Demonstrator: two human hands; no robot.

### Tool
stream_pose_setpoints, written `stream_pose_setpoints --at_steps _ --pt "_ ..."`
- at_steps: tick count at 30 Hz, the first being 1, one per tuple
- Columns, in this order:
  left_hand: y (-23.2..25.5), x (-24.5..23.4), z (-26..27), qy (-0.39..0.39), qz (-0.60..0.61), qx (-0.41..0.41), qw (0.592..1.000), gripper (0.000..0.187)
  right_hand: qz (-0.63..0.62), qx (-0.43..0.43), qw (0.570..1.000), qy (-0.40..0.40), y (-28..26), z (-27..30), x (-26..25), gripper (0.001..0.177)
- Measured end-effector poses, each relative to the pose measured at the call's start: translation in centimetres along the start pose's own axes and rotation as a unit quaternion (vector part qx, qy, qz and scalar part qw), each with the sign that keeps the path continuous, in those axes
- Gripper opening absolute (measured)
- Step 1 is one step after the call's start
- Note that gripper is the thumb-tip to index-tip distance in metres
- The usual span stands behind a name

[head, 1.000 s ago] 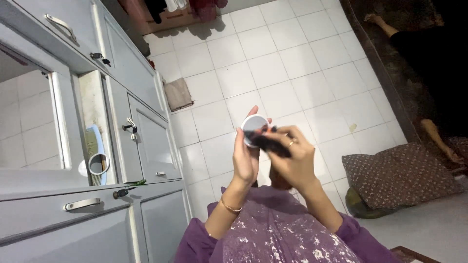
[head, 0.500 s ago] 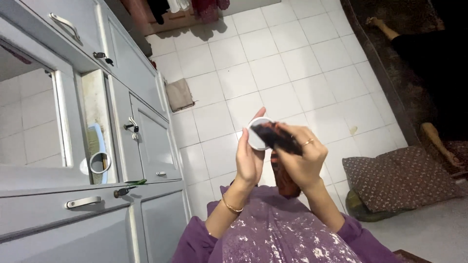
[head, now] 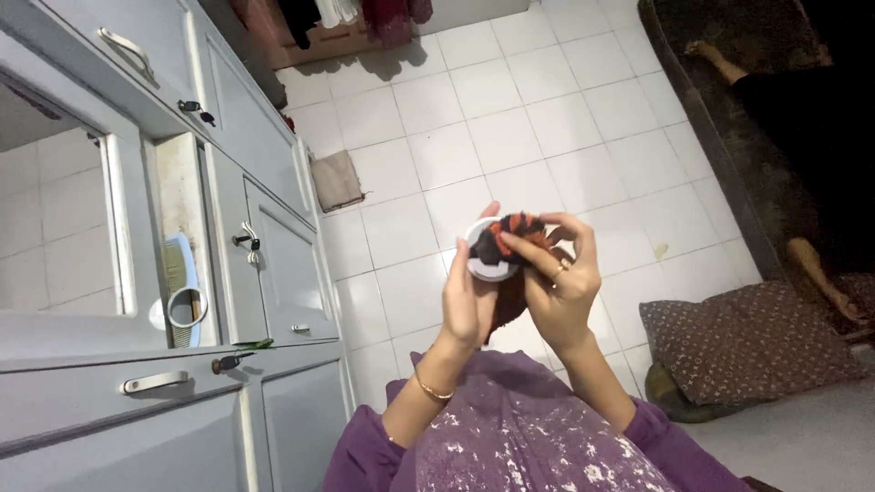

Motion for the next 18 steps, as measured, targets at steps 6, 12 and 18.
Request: stream_pose_setpoints --at_steps 6,12,18 --pt "-0.3 -0.6 -0.4 0.008 -0.067 0.051 0.996 0.061 0.108 -0.087 0.989 -0.045 -1.8 0.5 1.1 0.048" --pt "0.7 0.2 -0.9 0.041 -0.097 0.018 0.994 0.060 -0.144 -0.010 0.980 -0.139 0.4 0.7 1.1 0.041" --pt "-1.4 -0.7 -0.7 0.022 -0.121 0.070 0.990 0.056 -0.105 0.048 0.991 -0.065 1.4 -0.1 0.7 0.036"
Point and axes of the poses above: each hand's wrist, its own z-axis away from the middle knuckle, its own x-axis out of the palm, y = z × x, the point moved 4 cm from there along -z, towards the middle knuckle, and after that the axes turned 8 degrees about -y, right-handed, at the moved point
